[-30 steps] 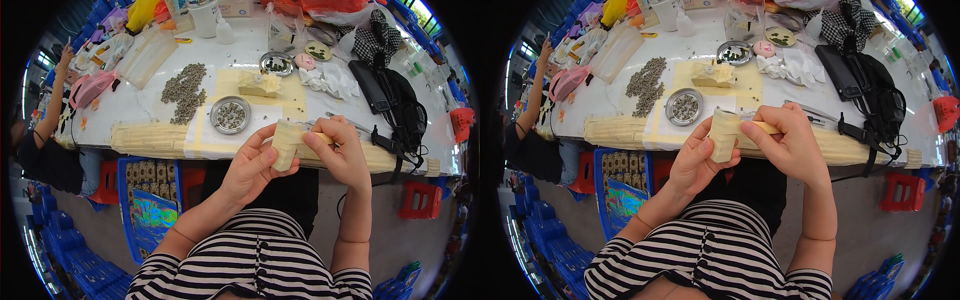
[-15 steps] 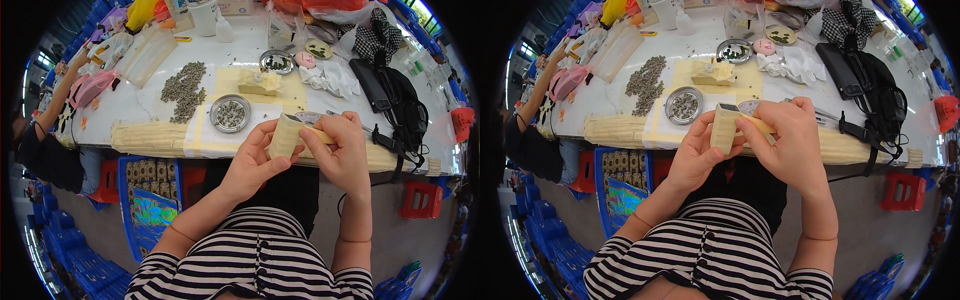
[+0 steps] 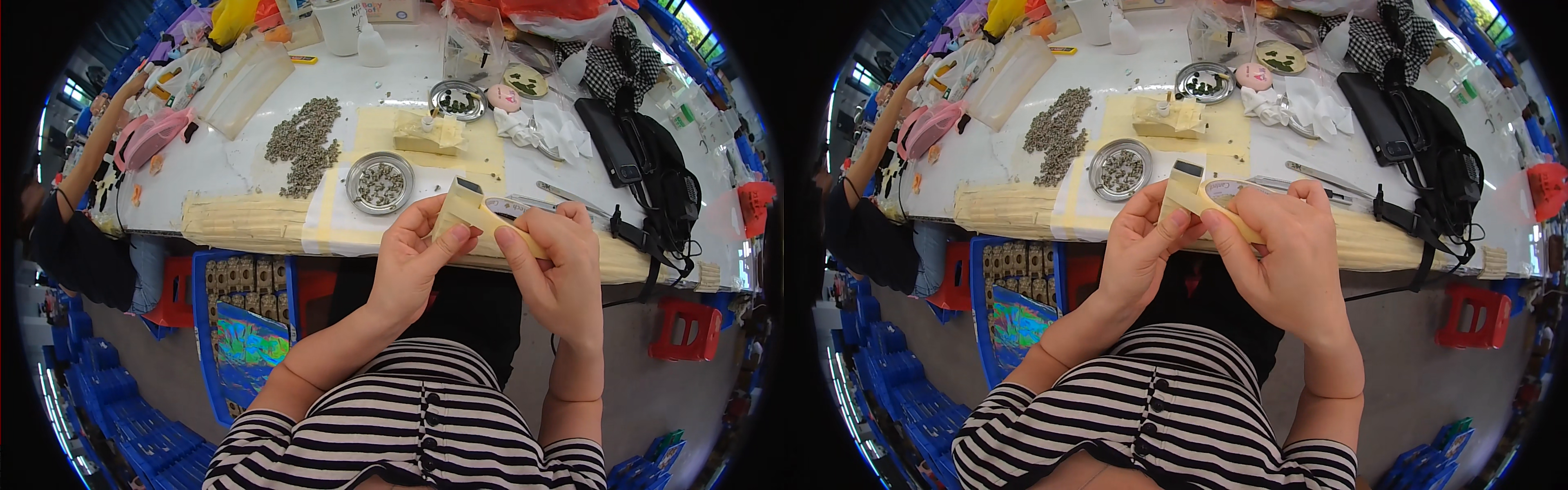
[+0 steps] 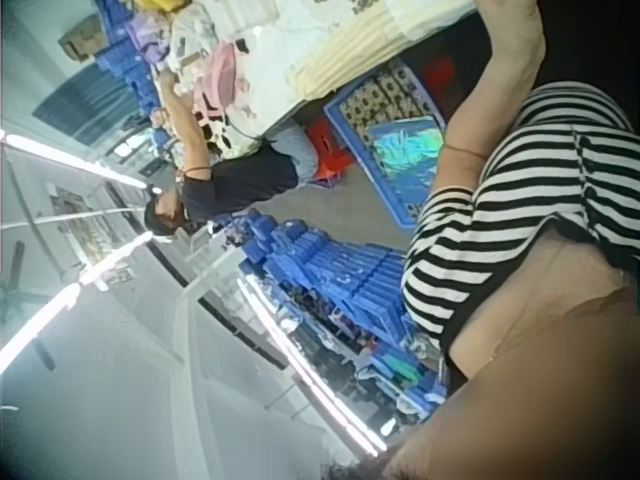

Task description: The person applies adhesive tape to a small rectangular component and then inserts a thin pin into a hole on the top surface of the object using a small tool.

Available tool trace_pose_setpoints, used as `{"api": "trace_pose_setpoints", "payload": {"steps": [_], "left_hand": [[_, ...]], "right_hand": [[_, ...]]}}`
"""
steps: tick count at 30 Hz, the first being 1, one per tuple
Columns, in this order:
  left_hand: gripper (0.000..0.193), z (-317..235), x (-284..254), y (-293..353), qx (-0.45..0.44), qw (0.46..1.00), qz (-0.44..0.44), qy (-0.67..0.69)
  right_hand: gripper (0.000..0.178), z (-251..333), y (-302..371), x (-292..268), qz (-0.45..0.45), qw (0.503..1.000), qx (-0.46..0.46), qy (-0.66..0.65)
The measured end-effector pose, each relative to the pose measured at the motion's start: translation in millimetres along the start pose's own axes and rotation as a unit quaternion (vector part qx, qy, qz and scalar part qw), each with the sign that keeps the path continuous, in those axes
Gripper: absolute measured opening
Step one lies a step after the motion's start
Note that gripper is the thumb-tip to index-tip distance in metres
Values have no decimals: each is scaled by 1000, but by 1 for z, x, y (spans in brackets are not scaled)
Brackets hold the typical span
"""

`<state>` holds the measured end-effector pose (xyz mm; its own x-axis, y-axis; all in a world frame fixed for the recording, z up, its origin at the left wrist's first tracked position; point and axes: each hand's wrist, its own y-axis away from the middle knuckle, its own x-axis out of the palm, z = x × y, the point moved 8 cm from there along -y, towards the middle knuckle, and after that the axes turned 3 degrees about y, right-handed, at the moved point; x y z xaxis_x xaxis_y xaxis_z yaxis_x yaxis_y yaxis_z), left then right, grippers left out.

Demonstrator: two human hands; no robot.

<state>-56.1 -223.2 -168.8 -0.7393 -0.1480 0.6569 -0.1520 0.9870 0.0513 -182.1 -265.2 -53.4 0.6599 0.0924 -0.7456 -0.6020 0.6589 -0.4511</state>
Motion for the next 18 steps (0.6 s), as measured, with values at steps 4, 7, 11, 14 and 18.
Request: {"api": "trace_pose_setpoints", "payload": {"steps": [4, 7, 11, 14, 18], "left_hand": [[43, -3, 8, 2, -36, 998, 16, 42], [42, 3, 8, 6, -104, 989, 33, 99], [41, 5, 10, 10, -126, 982, 42, 132], [41, 6, 13, 11, -131, 977, 58, 158], [46, 11, 19, 12, -140, 952, 102, 253]], "right_hand": [[28, -6, 1, -2, -17, 1000, 22, -3], [27, -16, -1, 4, -3, 999, 28, -25], [26, -23, -1, 8, 0, 998, 33, -48], [28, -29, -1, 9, 2, 998, 36, -51], [29, -36, -1, 15, 16, 995, 48, -84]]}}
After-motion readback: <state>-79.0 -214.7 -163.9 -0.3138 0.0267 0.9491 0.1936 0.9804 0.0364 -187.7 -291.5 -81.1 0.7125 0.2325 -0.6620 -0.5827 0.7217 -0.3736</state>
